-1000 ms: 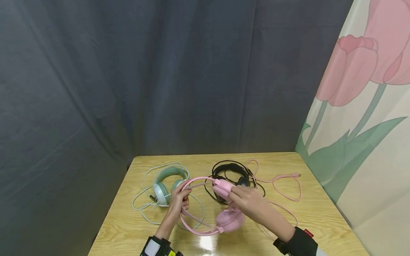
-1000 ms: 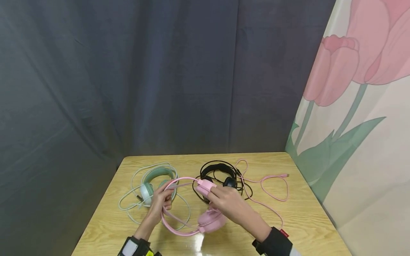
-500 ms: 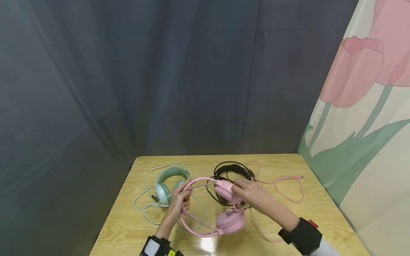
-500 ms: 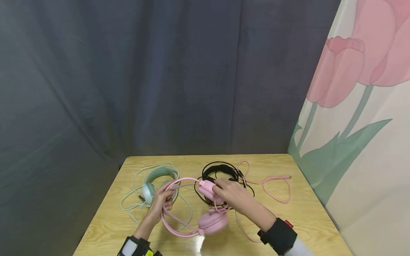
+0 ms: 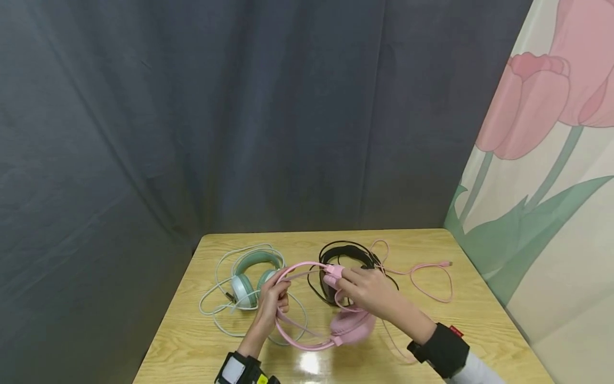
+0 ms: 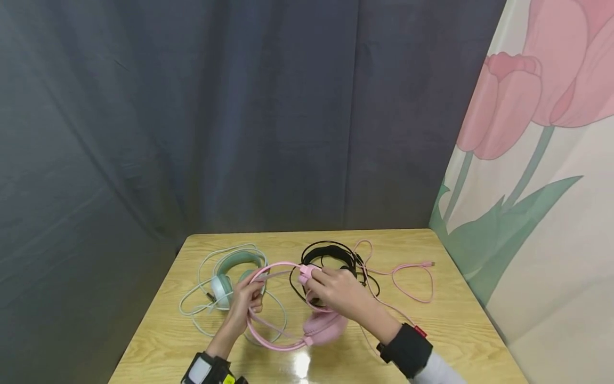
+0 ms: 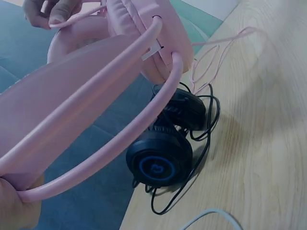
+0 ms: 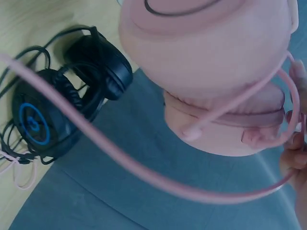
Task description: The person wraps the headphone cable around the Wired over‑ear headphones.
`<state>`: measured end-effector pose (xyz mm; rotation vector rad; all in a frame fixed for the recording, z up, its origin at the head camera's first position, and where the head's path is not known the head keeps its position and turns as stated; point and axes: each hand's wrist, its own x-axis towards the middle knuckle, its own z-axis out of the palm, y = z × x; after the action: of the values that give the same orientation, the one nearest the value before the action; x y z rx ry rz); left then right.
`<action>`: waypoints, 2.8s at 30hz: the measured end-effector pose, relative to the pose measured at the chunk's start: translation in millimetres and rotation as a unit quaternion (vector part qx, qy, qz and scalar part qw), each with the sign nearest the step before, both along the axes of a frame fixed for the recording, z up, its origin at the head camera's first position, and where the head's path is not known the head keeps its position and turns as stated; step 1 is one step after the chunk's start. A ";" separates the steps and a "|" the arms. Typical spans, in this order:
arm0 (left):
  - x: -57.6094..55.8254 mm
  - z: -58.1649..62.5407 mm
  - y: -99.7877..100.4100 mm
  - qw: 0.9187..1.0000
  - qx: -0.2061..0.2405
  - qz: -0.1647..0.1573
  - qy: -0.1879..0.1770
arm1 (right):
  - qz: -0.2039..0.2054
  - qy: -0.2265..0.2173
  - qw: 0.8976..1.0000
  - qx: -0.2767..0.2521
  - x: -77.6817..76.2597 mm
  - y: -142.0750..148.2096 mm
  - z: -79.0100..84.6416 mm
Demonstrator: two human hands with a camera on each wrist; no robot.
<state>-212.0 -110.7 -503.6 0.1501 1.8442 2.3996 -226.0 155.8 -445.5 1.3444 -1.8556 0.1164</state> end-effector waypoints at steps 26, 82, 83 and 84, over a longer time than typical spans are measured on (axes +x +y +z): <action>4.6 0.3 -1.7 0.991 -0.082 -0.085 0.066 | 0.004 -0.186 0.982 -0.030 -12.3 14.5 -3.4; -8.4 3.7 -27.4 0.933 0.278 -0.152 0.170 | -0.018 -0.426 0.874 -0.234 -51.4 55.6 -67.1; -8.5 4.7 -27.4 0.930 0.292 -0.152 0.163 | -0.023 -0.428 0.873 -0.233 -50.2 56.1 -68.2; -8.6 5.7 -27.3 0.927 0.305 -0.150 0.157 | -0.031 -0.430 0.872 -0.231 -49.3 56.5 -69.5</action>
<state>-220.6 -138.0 -498.0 0.8427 0.9801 2.7320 -275.4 212.3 -515.0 0.9351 -2.3513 1.2181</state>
